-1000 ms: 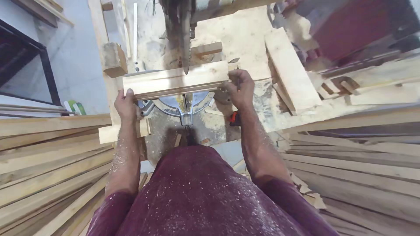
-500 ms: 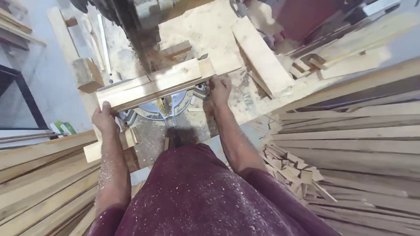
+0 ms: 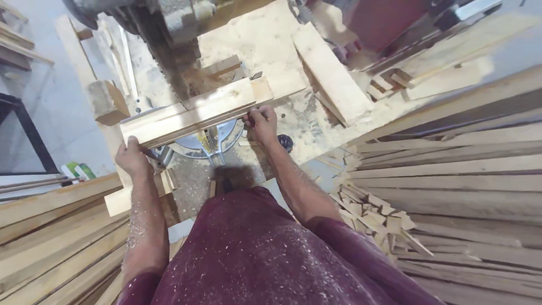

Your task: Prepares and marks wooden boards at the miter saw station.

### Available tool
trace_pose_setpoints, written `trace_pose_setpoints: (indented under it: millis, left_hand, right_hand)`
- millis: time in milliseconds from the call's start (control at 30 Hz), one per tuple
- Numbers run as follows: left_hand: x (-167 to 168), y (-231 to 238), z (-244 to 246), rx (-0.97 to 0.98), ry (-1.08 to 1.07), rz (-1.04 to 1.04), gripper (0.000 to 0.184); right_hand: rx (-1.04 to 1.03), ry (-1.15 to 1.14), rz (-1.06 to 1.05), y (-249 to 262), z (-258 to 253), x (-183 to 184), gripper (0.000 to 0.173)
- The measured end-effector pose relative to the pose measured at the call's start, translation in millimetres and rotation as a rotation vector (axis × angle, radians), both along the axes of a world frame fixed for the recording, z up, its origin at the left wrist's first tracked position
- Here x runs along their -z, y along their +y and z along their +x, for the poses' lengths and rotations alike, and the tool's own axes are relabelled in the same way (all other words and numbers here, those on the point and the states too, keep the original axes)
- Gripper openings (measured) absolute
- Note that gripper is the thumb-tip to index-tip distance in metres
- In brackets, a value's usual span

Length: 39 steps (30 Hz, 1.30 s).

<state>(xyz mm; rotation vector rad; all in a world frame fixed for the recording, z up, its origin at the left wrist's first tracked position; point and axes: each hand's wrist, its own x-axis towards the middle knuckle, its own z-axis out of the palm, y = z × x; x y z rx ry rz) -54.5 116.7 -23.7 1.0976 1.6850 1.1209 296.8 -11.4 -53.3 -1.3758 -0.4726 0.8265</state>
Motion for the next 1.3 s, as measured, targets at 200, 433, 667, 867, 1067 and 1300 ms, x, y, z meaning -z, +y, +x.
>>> trace_pose_setpoints:
  millis: [200, 433, 667, 867, 1067, 1300]
  left_hand:
    - [4.5, 3.1, -5.0, 0.029, -0.043, 0.021, 0.026]
    - [4.9, -3.5, -9.6, 0.027, -0.070, 0.023, 0.033]
    - [7.7, -5.1, -5.2, -0.002, -0.026, 0.050, 0.034]
    - [6.2, -4.8, -4.8, 0.027, 0.033, 0.061, 0.033]
    - [5.0, -5.3, -3.7, 0.014, 0.005, 0.060, 0.033]
    - [10.6, -15.2, -29.0, 0.272, -0.041, 0.074, 0.066]
  right_hand:
    - [0.046, 0.011, -0.110, 6.1, -0.7, -11.3, 0.037]
    - [-0.024, 0.022, -0.001, -2.8, -0.5, -1.4, 0.028]
    - [-0.190, -0.091, 0.048, -8.3, 11.0, 2.2, 0.015]
    - [-0.271, -0.089, 0.035, -10.7, 17.7, 0.6, 0.015]
    - [-0.240, -0.536, -0.137, -12.8, 14.5, 4.9, 0.025]
    - [-0.010, -0.674, -0.199, -5.8, -17.2, 4.1, 0.021]
